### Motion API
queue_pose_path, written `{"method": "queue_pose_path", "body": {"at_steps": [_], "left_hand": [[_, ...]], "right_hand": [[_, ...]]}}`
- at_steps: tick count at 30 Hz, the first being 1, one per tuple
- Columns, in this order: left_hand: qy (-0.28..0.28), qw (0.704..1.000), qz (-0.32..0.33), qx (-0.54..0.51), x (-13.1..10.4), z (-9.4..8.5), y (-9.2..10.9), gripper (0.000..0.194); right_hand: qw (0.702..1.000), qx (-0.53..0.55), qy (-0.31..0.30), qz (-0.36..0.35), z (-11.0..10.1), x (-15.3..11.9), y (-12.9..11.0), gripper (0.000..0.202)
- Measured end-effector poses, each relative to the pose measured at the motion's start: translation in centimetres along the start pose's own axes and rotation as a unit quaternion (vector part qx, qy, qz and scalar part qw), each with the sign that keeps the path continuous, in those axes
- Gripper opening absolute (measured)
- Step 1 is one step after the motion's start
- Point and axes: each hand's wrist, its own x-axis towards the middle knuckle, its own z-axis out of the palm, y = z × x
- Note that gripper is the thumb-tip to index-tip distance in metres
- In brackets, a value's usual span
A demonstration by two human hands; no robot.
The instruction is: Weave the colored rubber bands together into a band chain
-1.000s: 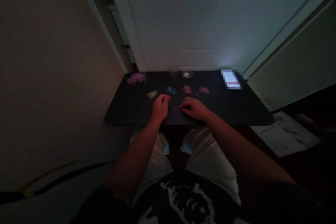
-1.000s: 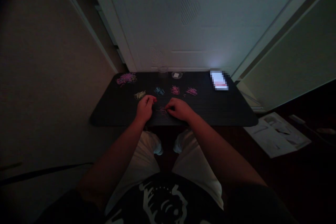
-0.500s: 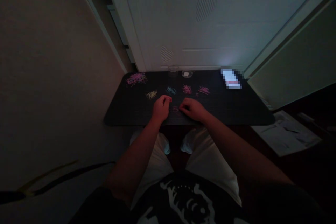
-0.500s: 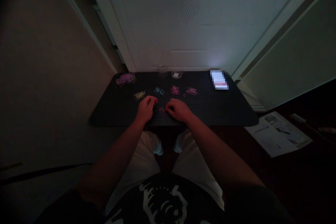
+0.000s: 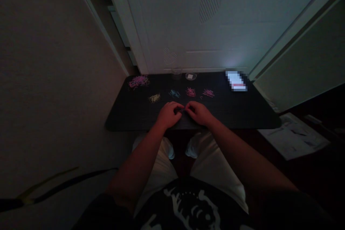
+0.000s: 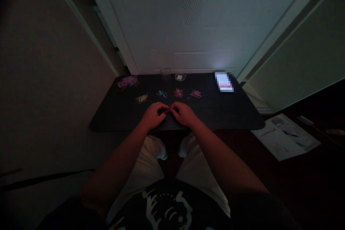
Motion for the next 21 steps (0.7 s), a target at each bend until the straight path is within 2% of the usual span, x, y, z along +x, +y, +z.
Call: {"method": "queue_pose_path", "body": {"at_steps": [14,21], "left_hand": [[0.014,1.000,-0.009,-0.003,-0.04,0.09,0.06,0.013],[0.044,0.999,-0.027,0.009,-0.04,0.10,0.13,0.010]], "right_hand": [[1.000,0.005,0.008,0.011,-0.14,-0.22,-0.28,0.008],[0.999,0.023,0.016,0.024,-0.27,-0.24,-0.29,0.008]]}}
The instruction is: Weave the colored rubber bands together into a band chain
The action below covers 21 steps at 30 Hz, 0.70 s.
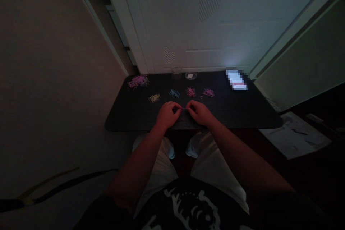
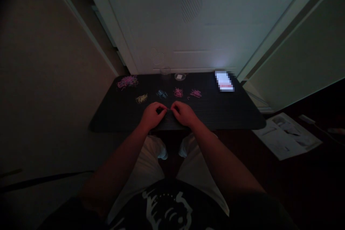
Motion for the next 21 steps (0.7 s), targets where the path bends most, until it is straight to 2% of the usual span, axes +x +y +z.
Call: {"method": "queue_pose_path", "body": {"at_steps": [6,16,21], "left_hand": [[0.031,0.999,-0.013,0.012,0.07,0.23,-0.27,0.009],[0.001,1.000,0.015,-0.007,-0.20,-0.26,0.33,0.025],[-0.021,0.999,0.026,-0.033,-0.27,-0.14,0.37,0.017]], "right_hand": [[1.000,0.007,0.013,0.009,-0.07,-0.06,-0.08,0.007],[1.000,0.016,0.004,0.004,0.00,-0.12,0.09,0.007],[1.000,0.010,-0.003,-0.002,0.05,-0.08,0.13,0.008]]}}
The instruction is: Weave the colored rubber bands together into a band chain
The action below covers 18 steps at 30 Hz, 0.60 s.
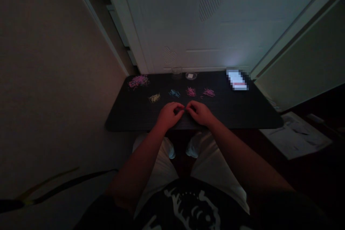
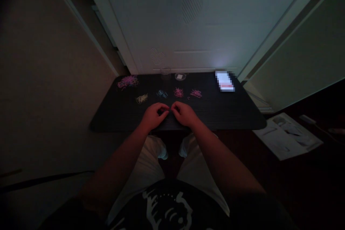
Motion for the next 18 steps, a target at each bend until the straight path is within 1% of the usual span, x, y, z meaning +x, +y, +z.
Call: {"method": "queue_pose_path", "body": {"at_steps": [6,14,18], "left_hand": [[0.006,1.000,-0.005,-0.005,0.10,0.14,-0.10,0.014],[0.006,1.000,0.003,0.010,0.16,-0.02,-0.03,0.015],[0.004,1.000,-0.003,0.008,0.17,-0.05,-0.01,0.016]], "right_hand": [[1.000,0.002,-0.004,0.004,-0.03,-0.01,-0.10,0.009],[1.000,0.012,-0.002,0.010,-0.06,-0.03,-0.12,0.008],[1.000,0.009,-0.003,0.003,-0.08,-0.01,-0.10,0.009]]}}
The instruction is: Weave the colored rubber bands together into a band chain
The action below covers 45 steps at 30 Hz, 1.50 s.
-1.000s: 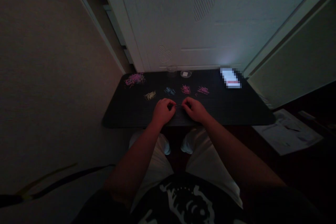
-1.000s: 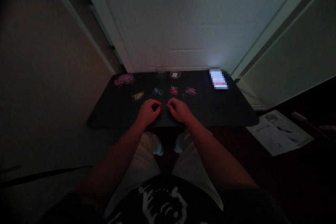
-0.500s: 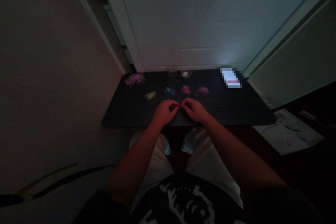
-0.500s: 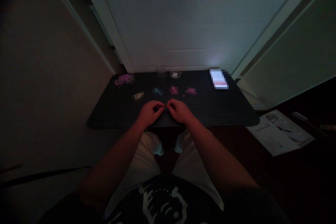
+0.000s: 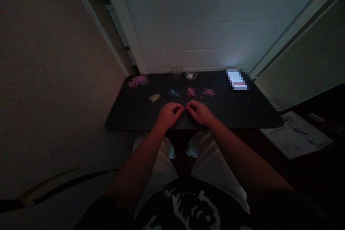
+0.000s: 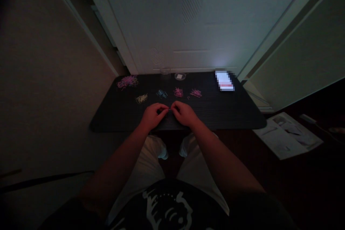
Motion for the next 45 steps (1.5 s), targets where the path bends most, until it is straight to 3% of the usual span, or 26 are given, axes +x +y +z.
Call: {"method": "queue_pose_path", "body": {"at_steps": [45], "left_hand": [[-0.011,1.000,0.010,0.003,-0.01,0.16,-0.29,0.013]], "right_hand": [[1.000,-0.003,-0.001,-0.021,-0.01,-0.15,-0.03,0.006]]}}
